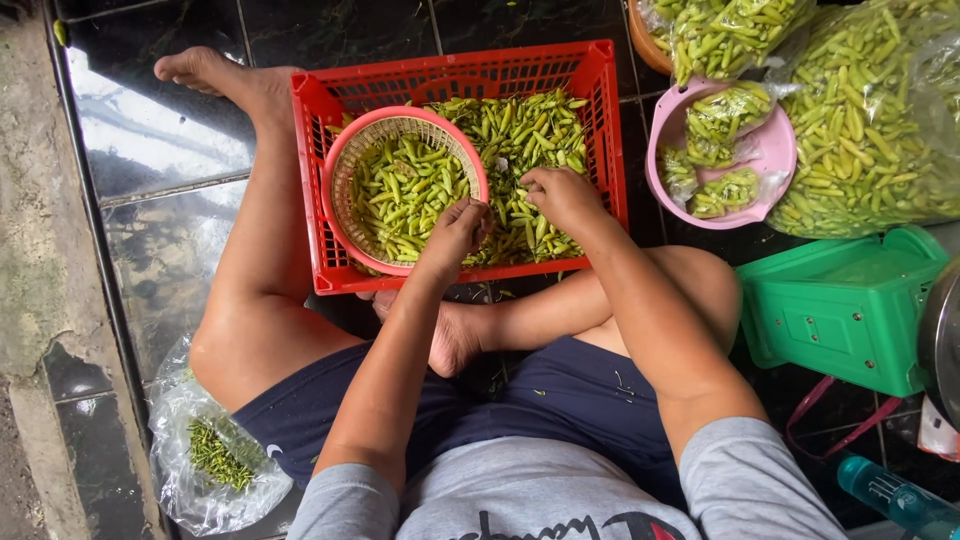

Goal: A person sits on a tiled floor, manually removing the stems from green chilies and sorting them into a red crate and a pink basket.

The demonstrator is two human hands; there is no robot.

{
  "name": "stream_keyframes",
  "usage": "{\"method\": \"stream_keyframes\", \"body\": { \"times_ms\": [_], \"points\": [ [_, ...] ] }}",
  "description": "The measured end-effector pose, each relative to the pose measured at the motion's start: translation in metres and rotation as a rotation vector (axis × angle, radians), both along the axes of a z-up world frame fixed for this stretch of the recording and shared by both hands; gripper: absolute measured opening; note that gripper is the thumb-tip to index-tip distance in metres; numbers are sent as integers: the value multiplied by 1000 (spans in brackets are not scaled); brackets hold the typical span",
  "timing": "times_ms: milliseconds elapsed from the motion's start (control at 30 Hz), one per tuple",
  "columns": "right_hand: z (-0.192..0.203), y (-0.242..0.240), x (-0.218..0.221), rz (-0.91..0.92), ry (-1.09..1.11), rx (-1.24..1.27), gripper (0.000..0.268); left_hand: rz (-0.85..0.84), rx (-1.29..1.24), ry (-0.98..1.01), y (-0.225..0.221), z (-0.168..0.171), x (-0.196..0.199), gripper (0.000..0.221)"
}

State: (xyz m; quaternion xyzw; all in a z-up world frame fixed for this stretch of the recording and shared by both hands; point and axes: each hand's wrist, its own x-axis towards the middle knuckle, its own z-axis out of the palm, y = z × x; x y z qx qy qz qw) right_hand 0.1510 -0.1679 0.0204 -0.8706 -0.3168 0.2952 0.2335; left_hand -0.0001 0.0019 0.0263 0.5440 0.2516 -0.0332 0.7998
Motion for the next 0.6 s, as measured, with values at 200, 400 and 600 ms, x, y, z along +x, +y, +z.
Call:
{"method": "stream_keyframes", "body": {
  "times_ms": [200, 400, 600],
  "points": [
    [30, -6, -12, -117, 116, 89, 20, 57, -8, 57, -1, -12, 3, 16],
    [29, -17, -16, -255, 321, 265, 27, -42, 187, 65, 0, -33, 5, 21],
    [18, -29, -14, -346, 522, 504, 27, -167, 298, 9, -13, -17, 5, 16]
  ]
}}
